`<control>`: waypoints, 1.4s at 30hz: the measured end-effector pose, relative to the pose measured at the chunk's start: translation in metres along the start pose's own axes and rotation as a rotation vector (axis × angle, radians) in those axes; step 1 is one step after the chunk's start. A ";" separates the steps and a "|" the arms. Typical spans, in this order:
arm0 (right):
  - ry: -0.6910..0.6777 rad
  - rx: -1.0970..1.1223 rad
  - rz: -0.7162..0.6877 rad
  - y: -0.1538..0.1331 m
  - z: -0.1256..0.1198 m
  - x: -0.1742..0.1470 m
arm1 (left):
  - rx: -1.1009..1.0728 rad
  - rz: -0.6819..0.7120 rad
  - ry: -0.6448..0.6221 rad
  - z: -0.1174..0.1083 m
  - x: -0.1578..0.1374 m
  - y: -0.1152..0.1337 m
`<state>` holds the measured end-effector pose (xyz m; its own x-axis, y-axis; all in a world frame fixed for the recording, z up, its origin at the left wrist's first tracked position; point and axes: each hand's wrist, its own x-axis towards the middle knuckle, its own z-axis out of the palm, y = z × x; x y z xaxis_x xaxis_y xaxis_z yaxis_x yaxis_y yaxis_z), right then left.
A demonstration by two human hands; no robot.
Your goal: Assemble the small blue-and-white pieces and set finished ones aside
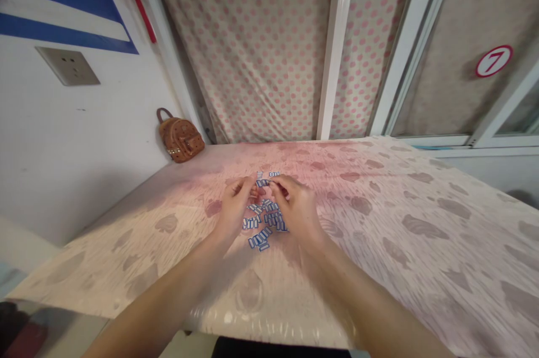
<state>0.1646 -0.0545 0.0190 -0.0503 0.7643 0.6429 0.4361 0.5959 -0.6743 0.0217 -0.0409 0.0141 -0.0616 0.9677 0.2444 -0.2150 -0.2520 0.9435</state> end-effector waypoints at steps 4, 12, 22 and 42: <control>-0.008 0.011 0.007 -0.001 0.001 0.000 | -0.013 -0.017 -0.003 0.000 0.000 0.001; -0.019 0.124 0.076 -0.001 -0.001 0.001 | 0.119 0.087 -0.076 0.002 -0.003 0.007; 0.005 0.484 0.327 -0.001 0.000 0.007 | 0.229 0.244 -0.129 0.002 -0.005 0.003; -0.012 0.434 0.252 0.007 -0.002 0.010 | 0.113 0.075 -0.177 0.001 0.001 0.005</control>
<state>0.1684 -0.0429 0.0216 -0.0032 0.8988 0.4383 0.0226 0.4382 -0.8986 0.0216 -0.0410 0.0195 0.1009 0.9345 0.3413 -0.1055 -0.3311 0.9377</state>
